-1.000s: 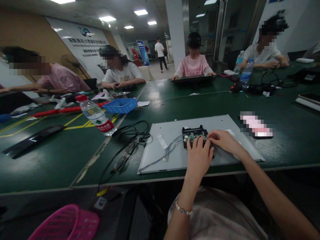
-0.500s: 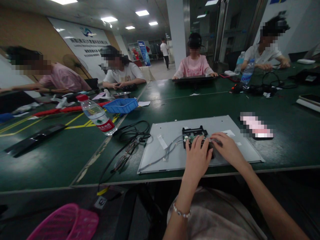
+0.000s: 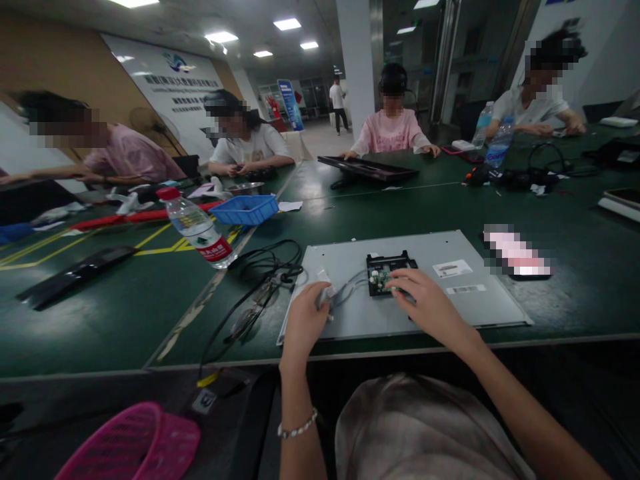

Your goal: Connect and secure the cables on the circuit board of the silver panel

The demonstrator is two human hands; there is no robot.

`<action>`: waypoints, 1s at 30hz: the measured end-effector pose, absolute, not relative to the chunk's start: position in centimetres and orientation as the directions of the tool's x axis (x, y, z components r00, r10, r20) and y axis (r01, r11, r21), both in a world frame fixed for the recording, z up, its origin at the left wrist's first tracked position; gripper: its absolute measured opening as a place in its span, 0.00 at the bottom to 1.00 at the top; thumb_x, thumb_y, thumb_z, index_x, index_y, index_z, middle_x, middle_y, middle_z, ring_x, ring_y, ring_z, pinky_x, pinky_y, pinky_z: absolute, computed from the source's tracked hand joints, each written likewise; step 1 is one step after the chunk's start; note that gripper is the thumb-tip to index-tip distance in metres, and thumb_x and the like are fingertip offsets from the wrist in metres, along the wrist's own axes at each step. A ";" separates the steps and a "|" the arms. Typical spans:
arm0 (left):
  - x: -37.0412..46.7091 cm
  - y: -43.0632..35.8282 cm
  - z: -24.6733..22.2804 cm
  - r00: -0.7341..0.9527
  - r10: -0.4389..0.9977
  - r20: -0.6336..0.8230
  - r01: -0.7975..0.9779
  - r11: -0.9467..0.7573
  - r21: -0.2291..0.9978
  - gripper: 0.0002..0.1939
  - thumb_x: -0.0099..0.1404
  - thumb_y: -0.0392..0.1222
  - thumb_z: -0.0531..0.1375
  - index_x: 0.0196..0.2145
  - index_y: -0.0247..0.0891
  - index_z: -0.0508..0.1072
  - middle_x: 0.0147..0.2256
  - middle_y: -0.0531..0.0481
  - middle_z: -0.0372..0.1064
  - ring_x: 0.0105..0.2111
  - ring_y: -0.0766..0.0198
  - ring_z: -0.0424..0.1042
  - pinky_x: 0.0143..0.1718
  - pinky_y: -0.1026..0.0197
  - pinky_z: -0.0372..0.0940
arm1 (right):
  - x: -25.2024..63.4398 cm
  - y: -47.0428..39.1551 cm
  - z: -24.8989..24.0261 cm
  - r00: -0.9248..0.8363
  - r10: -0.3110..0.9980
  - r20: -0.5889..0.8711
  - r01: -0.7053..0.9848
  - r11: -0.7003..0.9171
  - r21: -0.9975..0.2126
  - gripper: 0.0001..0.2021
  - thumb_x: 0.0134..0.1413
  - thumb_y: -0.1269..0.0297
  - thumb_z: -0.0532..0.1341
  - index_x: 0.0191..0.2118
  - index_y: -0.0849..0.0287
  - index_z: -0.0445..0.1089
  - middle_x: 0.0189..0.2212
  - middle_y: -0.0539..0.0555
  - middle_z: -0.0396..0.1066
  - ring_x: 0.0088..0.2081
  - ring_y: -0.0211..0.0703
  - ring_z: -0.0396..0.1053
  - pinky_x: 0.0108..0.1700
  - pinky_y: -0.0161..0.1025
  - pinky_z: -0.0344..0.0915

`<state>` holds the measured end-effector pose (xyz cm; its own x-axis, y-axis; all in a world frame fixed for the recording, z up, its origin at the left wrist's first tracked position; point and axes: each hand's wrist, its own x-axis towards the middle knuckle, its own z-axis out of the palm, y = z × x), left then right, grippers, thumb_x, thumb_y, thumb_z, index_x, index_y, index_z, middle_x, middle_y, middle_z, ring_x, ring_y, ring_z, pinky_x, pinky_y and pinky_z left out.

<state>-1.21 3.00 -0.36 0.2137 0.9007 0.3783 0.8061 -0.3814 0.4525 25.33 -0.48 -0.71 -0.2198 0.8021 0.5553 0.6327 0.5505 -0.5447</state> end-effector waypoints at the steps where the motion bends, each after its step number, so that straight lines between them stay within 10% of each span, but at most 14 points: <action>1: -1.3 3.0 -0.4 0.207 0.911 0.357 0.801 -0.368 0.473 0.18 0.58 0.31 0.53 0.44 0.39 0.73 0.47 0.48 0.73 0.49 0.60 0.71 0.55 0.56 0.62 | 24.3 -0.3 -0.4 -0.275 0.791 0.547 0.613 0.582 -0.534 0.12 0.60 0.70 0.54 0.44 0.55 0.73 0.47 0.57 0.71 0.51 0.49 0.67 0.56 0.51 0.62; 20: 4.2 -1.3 0.8 0.236 0.875 0.422 0.940 -0.316 0.131 0.11 0.65 0.32 0.52 0.37 0.42 0.73 0.39 0.49 0.75 0.43 0.56 0.72 0.57 0.45 0.53 | 19.5 0.0 -0.9 -0.382 0.768 0.514 0.555 0.636 -0.537 0.16 0.59 0.74 0.53 0.51 0.58 0.68 0.49 0.58 0.70 0.52 0.47 0.66 0.57 0.48 0.64; 30: 4.2 -1.8 -0.3 0.153 0.878 0.454 0.930 -0.283 0.234 0.13 0.68 0.36 0.50 0.45 0.40 0.71 0.43 0.45 0.74 0.46 0.55 0.71 0.58 0.44 0.53 | 18.7 -0.5 -2.0 -0.379 0.791 0.480 0.554 0.609 -0.567 0.23 0.58 0.75 0.50 0.60 0.60 0.61 0.54 0.61 0.67 0.55 0.46 0.65 0.58 0.47 0.63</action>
